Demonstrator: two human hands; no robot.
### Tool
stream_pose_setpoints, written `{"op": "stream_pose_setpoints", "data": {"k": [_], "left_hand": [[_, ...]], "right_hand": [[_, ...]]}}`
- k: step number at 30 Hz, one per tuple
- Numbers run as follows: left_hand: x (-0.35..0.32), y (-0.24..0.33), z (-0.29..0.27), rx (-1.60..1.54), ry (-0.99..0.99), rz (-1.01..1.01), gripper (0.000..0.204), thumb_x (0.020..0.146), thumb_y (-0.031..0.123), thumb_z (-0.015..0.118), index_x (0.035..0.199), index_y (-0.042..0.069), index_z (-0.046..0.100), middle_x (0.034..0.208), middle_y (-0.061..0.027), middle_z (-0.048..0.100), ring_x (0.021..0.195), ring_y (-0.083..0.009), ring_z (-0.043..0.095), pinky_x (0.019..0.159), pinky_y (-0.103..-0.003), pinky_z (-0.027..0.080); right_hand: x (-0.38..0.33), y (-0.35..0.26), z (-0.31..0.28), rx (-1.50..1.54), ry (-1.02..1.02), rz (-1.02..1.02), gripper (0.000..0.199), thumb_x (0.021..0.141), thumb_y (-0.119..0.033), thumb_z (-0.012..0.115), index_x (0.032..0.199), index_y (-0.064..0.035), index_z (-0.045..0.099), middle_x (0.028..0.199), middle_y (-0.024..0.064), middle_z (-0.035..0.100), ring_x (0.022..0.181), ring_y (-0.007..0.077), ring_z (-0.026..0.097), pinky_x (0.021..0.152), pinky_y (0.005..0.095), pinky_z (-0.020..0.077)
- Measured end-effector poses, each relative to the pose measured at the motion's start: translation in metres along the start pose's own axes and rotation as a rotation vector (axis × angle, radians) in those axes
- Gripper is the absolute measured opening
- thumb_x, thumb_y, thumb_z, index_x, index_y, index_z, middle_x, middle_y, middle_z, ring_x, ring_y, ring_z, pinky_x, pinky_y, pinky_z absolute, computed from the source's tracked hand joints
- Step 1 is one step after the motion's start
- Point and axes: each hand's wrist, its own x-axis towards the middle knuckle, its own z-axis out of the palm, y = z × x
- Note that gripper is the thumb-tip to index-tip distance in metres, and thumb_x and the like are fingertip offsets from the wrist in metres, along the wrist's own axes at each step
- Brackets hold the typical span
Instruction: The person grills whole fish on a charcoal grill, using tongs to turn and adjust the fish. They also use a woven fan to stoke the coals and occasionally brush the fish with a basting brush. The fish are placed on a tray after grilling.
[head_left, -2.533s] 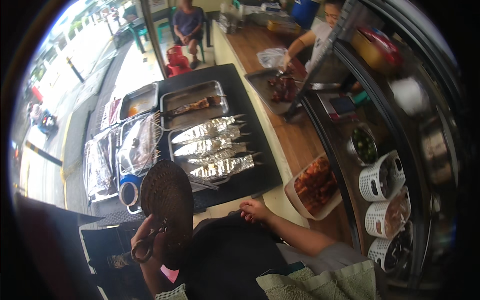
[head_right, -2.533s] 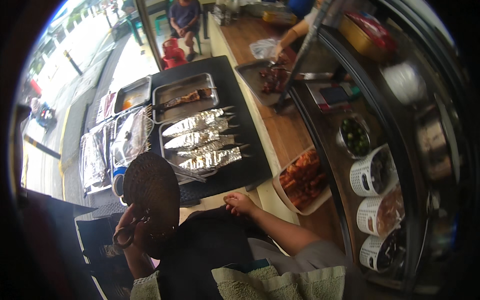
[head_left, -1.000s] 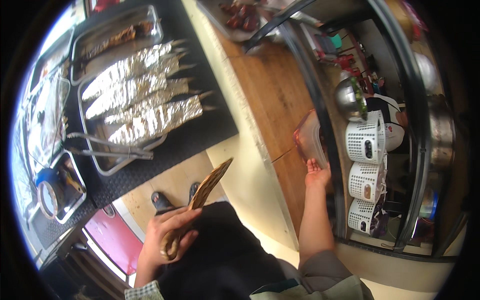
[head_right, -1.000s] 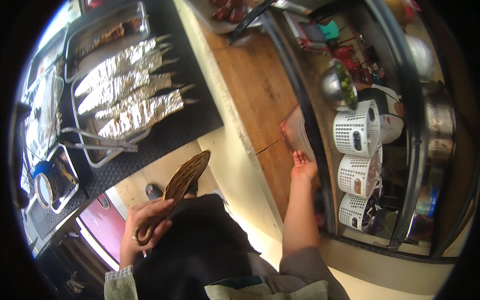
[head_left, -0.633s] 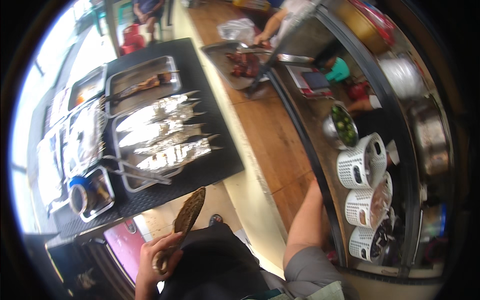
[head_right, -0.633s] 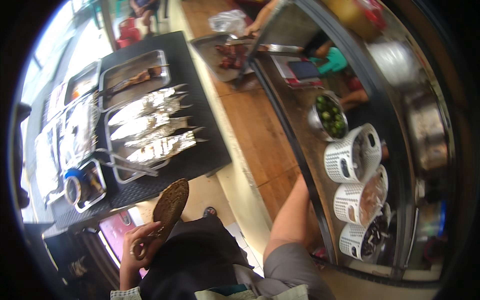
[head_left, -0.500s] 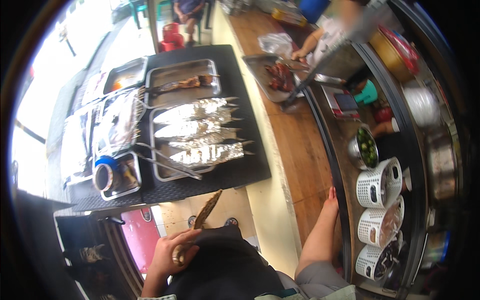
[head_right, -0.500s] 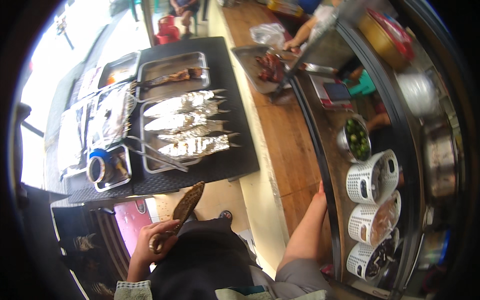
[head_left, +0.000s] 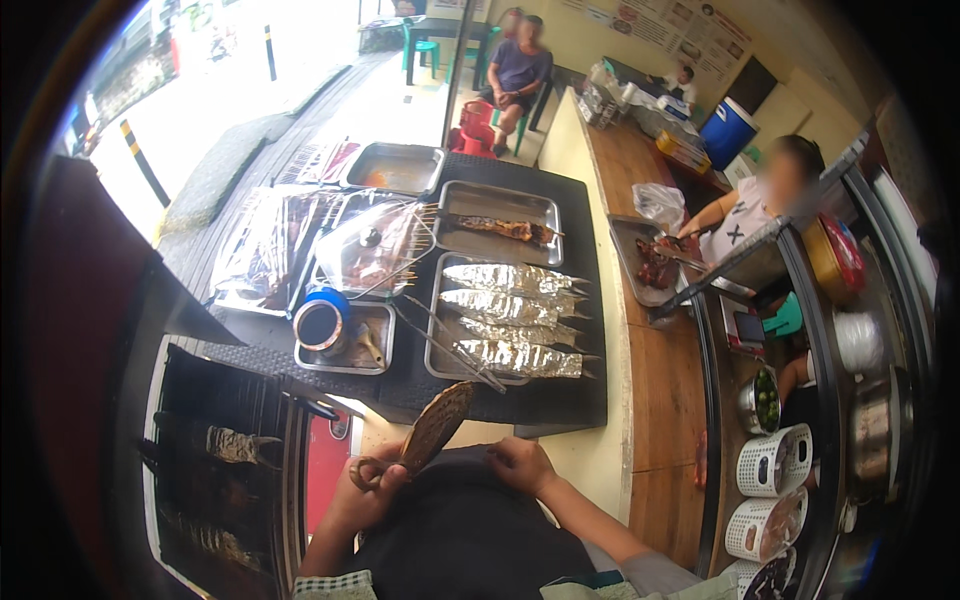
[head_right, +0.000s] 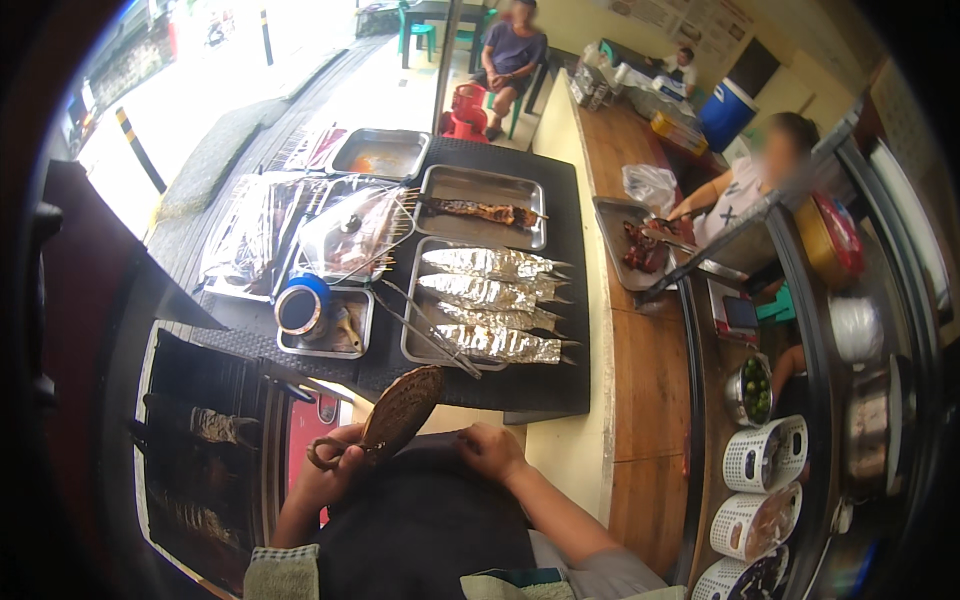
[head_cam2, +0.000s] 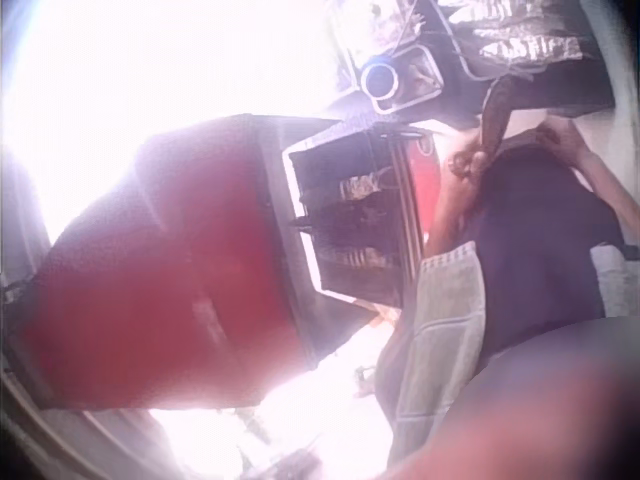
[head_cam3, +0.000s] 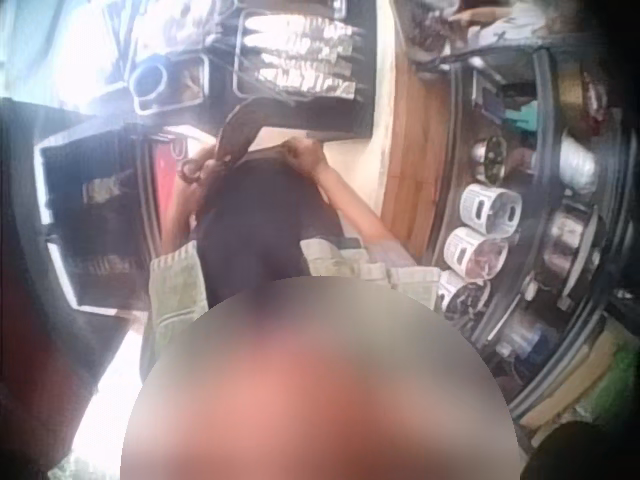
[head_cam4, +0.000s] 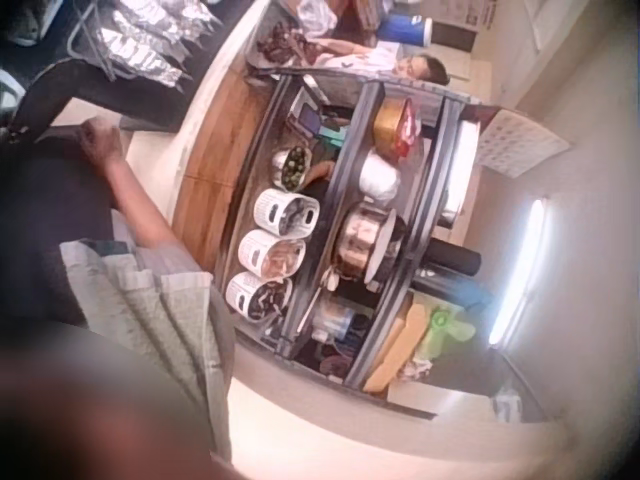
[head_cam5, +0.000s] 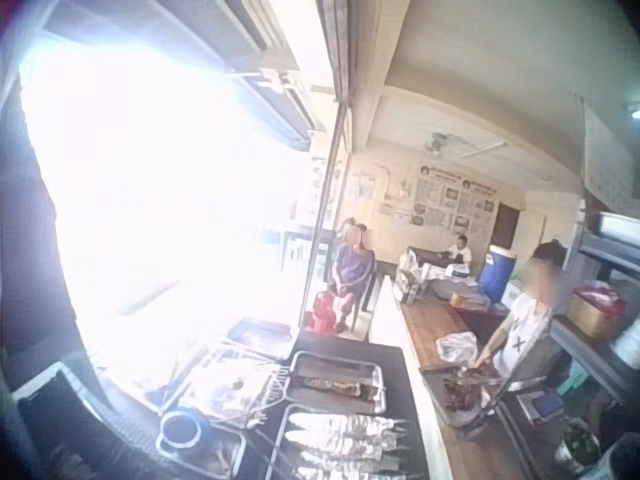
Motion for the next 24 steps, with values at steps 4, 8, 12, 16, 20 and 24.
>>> {"op": "stream_pose_setpoints", "data": {"k": [4,8,12,16,20,24], "left_hand": [[-0.017,-0.011,-0.015,0.003,0.172,0.006,0.051,0.095,0.029,0.080,0.130,-0.004,0.064,0.105,-0.0090,0.075,0.101,-0.0161,0.072,0.089,-0.031,0.057],[-0.031,-0.013,0.001,0.154,0.300,-0.030,0.047,0.087,0.015,0.086,0.126,-0.005,0.066,0.102,-0.0110,0.076,0.099,-0.0177,0.073,0.089,-0.031,0.057],[-0.070,-0.008,0.019,0.053,0.614,-0.046,0.038,0.084,0.011,0.087,0.115,-0.005,0.071,0.098,-0.0124,0.076,0.099,-0.0189,0.074,0.087,-0.033,0.058],[-0.177,0.020,0.023,0.463,1.282,-0.008,0.048,0.085,0.024,0.089,0.120,-0.002,0.068,0.101,-0.0093,0.075,0.092,-0.0189,0.070,0.083,-0.034,0.056],[-0.310,0.080,0.090,0.365,2.012,0.327,0.057,0.092,0.039,0.076,0.131,-0.001,0.062,0.117,-0.0102,0.068,0.108,-0.0231,0.064,0.099,-0.036,0.048],[-0.412,0.144,0.167,0.015,1.674,1.392,0.042,0.095,0.031,0.067,0.118,-0.004,0.064,0.104,-0.0117,0.069,0.079,-0.0208,0.061,0.073,-0.035,0.050]], "right_hand": [[0.054,-0.008,-0.011,0.014,0.002,-0.034,0.018,0.090,-0.023,0.076,0.096,-0.0067,0.076,0.092,0.0119,0.074,0.079,0.0313,0.073,0.073,0.0405,0.0585],[0.087,0.001,-0.010,0.099,-0.089,-0.074,0.020,0.090,-0.026,0.075,0.095,-0.0062,0.076,0.092,0.0112,0.075,0.081,0.0316,0.073,0.074,0.0406,0.0583],[0.105,0.012,-0.006,0.114,-0.275,-0.129,0.021,0.090,-0.028,0.075,0.098,-0.0082,0.076,0.097,0.0111,0.074,0.086,0.0320,0.073,0.079,0.0421,0.0581],[0.135,0.031,-0.006,-0.052,-0.210,-0.229,0.027,0.088,-0.031,0.076,0.104,-0.0092,0.072,0.101,0.0135,0.071,0.093,0.0364,0.071,0.082,0.0470,0.0573],[0.187,0.053,-0.004,-0.396,-0.180,-0.245,0.051,0.086,-0.031,0.078,0.124,-0.0021,0.059,0.112,0.0209,0.060,0.097,0.0448,0.068,0.085,0.0529,0.0556],[0.227,0.053,0.001,-0.579,-0.322,-0.135,0.054,0.086,-0.036,0.080,0.119,-0.0021,0.054,0.114,0.0207,0.064,0.100,0.0431,0.071,0.086,0.0520,0.0579]]}}
